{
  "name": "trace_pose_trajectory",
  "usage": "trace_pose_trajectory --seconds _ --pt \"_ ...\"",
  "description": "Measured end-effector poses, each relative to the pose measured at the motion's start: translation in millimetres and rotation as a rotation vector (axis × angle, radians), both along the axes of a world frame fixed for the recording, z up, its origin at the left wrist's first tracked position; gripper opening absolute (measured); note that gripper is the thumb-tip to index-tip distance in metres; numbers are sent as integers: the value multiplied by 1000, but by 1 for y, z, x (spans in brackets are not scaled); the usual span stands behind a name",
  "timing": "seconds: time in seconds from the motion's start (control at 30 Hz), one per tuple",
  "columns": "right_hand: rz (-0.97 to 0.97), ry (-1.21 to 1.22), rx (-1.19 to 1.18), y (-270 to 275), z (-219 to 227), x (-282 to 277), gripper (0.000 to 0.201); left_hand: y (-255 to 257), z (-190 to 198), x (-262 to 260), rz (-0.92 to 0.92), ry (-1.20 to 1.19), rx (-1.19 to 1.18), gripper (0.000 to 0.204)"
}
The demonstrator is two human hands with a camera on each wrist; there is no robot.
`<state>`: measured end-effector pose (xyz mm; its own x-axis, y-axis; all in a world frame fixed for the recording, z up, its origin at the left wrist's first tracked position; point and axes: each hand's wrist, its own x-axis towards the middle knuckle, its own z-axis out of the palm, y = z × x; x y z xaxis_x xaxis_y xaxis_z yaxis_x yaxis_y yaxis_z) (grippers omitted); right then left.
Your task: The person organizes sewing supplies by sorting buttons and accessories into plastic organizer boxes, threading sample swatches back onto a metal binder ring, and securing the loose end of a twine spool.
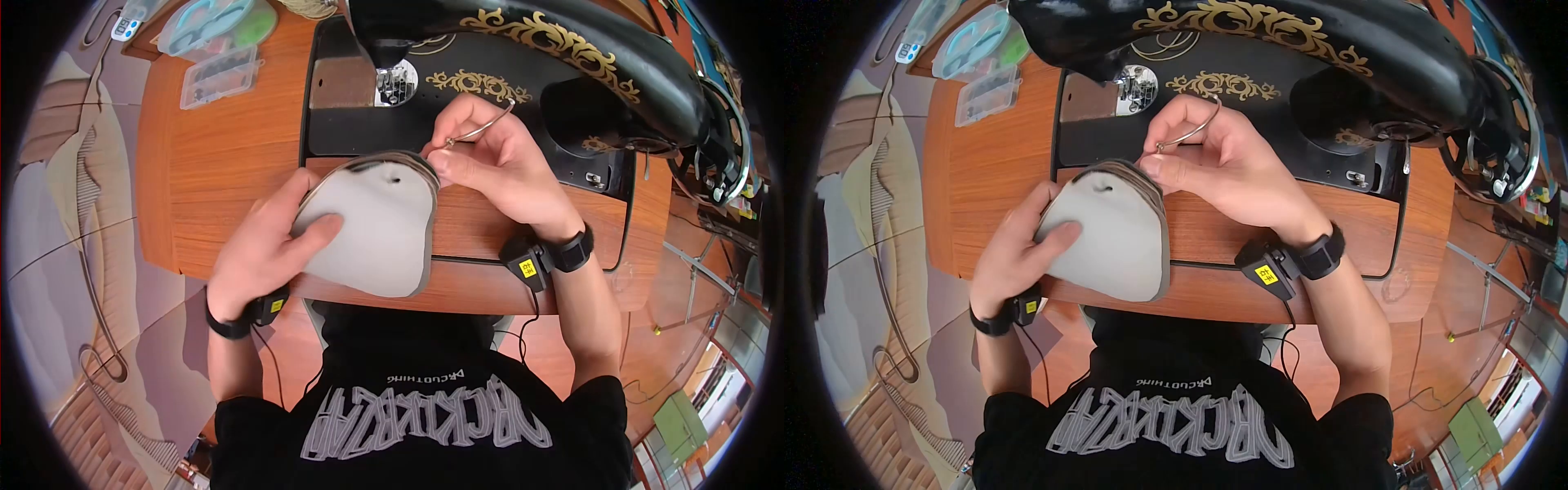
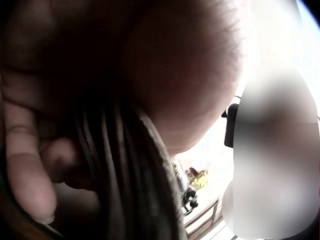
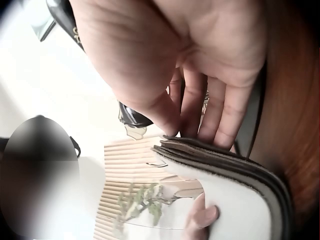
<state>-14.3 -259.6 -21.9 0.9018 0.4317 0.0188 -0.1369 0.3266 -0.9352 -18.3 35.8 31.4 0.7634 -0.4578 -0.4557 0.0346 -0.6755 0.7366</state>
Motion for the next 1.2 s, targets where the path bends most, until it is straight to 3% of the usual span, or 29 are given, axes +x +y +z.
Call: trace_pose_trajectory --seconds 0.03,0.1,0.13,0.2,0.23,0.6,0.67,0.8,0.87,0.97,1.07,1.2 --pt "-29 15 17 1 -1 0 14 -8 1 -3 4 1 -1 39" --pt "-33 9 -36 1 -2 -1 14 -29 2 -9 3 -961 269 34" --pt "-44 0 -89 0 -2 -1 14 -34 -3 -11 7 -962 269 34" --pt "-51 15 -81 0 -2 -1 14 -44 -13 -15 237 -724 -178 29" --pt "-57 30 -70 1 -1 -2 14 -53 -11 -19 304 -578 -266 19" --pt "-39 29 -138 -4 9 -2 10 -79 -18 -19 268 -629 -276 9" --pt "-30 49 -135 -5 8 -1 10 -87 -19 -20 529 -409 -395 8" --pt "-11 48 -172 -7 6 1 10 -78 -26 -13 541 -238 -457 8" --pt "-15 35 -191 -7 6 1 11 -75 -30 -12 447 -363 -441 8" --pt "-61 56 -211 -3 7 -2 10 -70 -26 -11 312 -360 -416 10" --pt "-118 64 -210 1 10 -6 8 -71 -28 -9 301 -358 -480 10" --pt "-47 -109 -440 2 12 -9 23 -79 -19 -9 278 -432 -457 10"
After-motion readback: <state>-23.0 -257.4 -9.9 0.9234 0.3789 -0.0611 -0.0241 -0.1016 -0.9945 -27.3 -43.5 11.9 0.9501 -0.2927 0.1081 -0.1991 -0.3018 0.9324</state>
